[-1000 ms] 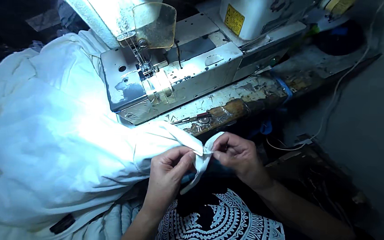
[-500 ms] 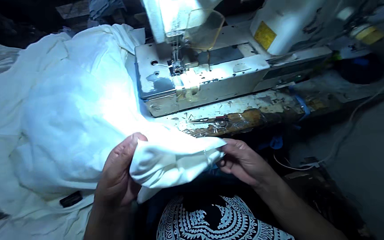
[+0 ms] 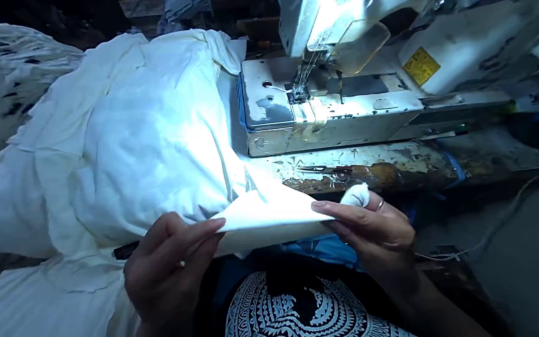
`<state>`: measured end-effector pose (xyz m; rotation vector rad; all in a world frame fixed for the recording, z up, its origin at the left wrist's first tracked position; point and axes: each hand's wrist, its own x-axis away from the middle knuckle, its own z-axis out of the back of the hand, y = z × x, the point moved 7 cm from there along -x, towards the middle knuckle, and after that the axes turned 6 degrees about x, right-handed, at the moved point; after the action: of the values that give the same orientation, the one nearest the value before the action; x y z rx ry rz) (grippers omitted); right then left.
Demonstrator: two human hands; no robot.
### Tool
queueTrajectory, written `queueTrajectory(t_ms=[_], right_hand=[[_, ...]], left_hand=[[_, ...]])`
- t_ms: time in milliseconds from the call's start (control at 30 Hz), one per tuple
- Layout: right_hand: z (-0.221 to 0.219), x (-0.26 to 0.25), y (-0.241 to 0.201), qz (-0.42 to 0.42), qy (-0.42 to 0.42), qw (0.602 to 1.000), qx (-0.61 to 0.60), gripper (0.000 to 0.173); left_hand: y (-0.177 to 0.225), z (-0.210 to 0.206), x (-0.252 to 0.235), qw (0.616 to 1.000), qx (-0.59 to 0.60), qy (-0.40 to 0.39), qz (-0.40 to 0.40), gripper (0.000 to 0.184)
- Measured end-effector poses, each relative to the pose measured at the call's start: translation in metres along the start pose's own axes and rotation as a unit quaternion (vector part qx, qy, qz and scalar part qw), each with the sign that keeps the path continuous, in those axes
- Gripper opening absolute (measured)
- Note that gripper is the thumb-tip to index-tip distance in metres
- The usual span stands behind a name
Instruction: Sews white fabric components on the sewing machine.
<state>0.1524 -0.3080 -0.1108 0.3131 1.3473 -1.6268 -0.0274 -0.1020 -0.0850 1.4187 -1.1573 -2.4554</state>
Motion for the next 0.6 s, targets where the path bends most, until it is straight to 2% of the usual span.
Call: queueTrajectory(t_ms=[67, 100, 133, 200, 233, 267, 333, 367, 433, 500, 600], right_hand=[[0.005, 0.008, -0.008, 0.060, 0.059, 0.988, 0.128, 0.017], [0.008, 0.011, -0.012, 0.079, 0.074, 0.980, 0.168, 0.018], [0.011, 0.013, -0.014, 0.087, 0.080, 0.975, 0.186, 0.017], [0.011, 0.013, -0.017, 0.092, 0.059, 0.980, 0.164, 0.016], [0.009, 0.011, -0.020, 0.095, 0.037, 0.986, 0.128, 0.016], [0.006, 0.008, -0.022, 0.095, 0.003, 0.993, 0.075, 0.018], [-0.005, -0.004, -0.021, 0.062, -0.091, 0.989, -0.104, 0.027], [-0.013, -0.009, -0.015, 0.014, -0.130, 0.971, -0.201, 0.031], [-0.030, -0.014, 0.014, -0.124, -0.154, 0.924, -0.326, 0.031], [-0.041, -0.022, 0.051, -0.241, -0.123, 0.893, -0.360, 0.029], [-0.048, -0.048, 0.093, -0.301, -0.074, 0.886, -0.345, 0.032]], left_hand=[[0.015, 0.000, 0.005, 0.994, -0.064, 0.027, -0.088, 0.009], [0.017, -0.001, 0.006, 0.991, -0.077, 0.030, -0.102, 0.009], [0.015, -0.003, 0.004, 0.994, -0.059, 0.023, -0.085, 0.009], [0.003, -0.014, -0.009, 0.994, 0.107, 0.004, 0.026, 0.014], [0.001, -0.022, -0.020, 0.975, 0.204, 0.007, 0.091, 0.013], [0.005, -0.029, -0.034, 0.961, 0.247, 0.001, 0.123, 0.013], [0.020, -0.034, -0.074, 0.982, 0.166, -0.053, 0.079, 0.011], [0.022, -0.041, -0.097, 0.992, 0.077, -0.092, 0.031, 0.008], [0.004, -0.073, -0.140, 0.982, -0.079, -0.170, -0.035, 0.012], [-0.042, -0.117, -0.171, 0.953, -0.189, -0.236, -0.012, 0.016], [-0.094, -0.168, -0.210, 0.937, -0.215, -0.274, -0.009, 0.024]])
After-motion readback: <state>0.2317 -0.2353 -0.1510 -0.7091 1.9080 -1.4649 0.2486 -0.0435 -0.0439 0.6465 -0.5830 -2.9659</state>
